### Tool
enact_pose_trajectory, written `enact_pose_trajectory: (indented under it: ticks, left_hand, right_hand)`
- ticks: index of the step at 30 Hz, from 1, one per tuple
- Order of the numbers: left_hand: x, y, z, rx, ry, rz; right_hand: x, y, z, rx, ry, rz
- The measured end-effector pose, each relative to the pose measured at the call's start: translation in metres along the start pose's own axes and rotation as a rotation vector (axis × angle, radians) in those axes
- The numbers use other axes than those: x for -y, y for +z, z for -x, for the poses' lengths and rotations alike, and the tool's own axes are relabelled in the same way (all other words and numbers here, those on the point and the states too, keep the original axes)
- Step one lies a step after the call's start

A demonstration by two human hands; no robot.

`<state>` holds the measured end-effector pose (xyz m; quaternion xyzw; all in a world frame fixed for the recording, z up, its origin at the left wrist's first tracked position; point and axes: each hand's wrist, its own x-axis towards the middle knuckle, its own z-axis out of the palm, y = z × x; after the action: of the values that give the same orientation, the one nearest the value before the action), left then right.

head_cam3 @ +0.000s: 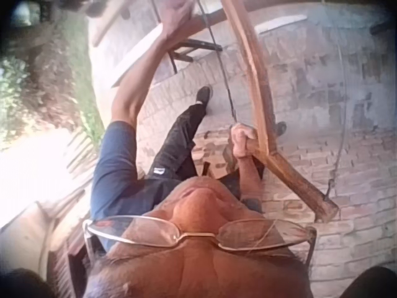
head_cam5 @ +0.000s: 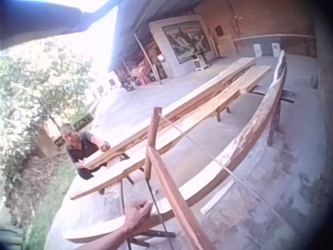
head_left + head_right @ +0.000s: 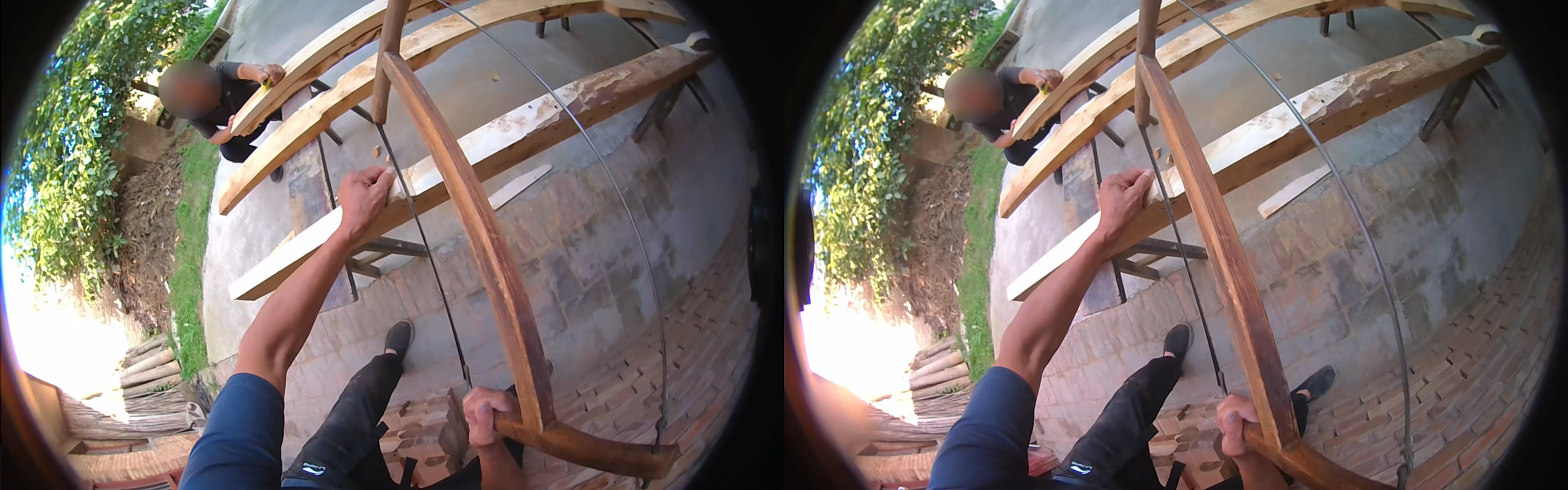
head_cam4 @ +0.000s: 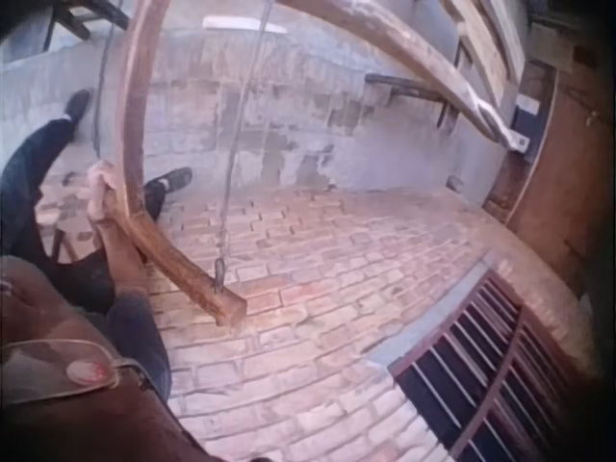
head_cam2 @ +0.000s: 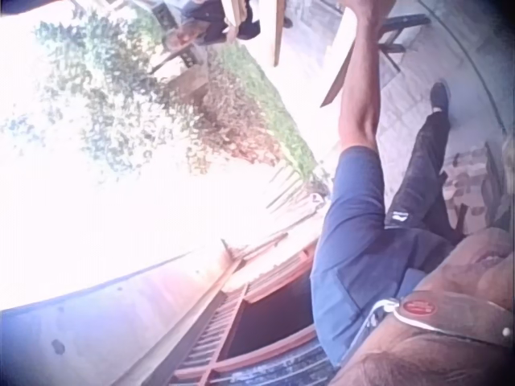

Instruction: The person uses a bow saw to cut a long wooden plank resting on sawhorses. They position the plank, saw through it, and then flip the plank to continue sawing on the other side.

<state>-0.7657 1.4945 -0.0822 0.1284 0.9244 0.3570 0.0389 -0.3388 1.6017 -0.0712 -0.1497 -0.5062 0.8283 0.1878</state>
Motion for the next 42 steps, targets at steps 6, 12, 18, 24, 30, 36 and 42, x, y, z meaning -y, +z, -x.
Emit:
enact_pose_trajectory:
  ticks: [6, 12, 18, 24, 30, 36, 42]
  left_hand:
    - [-0.002, -0.002, 0.004, -0.023, -0.002, -0.002]
    - [0.0, 0.0, 0.0, 0.02, 0.024, -0.041]
    - [0.001, -0.003, 0.002, 0.002, -0.023, 0.045]
    - [-0.01, -0.002, 0.002, 0.025, -0.041, 0.008]
    - [-0.007, -0.004, 0.003, 0.013, 0.025, 0.0]
    - [-0.008, -0.001, 0.004, -0.005, -0.002, 0.011]
    - [-0.004, -0.002, 0.0, 0.024, 0.034, -0.034]
  right_hand:
    - [0.008, -0.025, 0.04, 0.029, -0.03, -0.046]
    - [-0.01, 0.002, -0.012, -0.017, -0.028, -0.021]
    - [0.004, -0.023, 0.031, 0.033, -0.064, -0.026]
    - [-0.004, -0.013, -0.012, 0.106, 0.029, 0.057]
    - [0.001, -0.016, 0.011, 0.052, 0.041, 0.04]
    - [0.014, -0.02, 0.017, 0.065, 0.04, 0.053]
    - [0.003, -0.011, -0.003, 0.06, 0.022, 0.033]
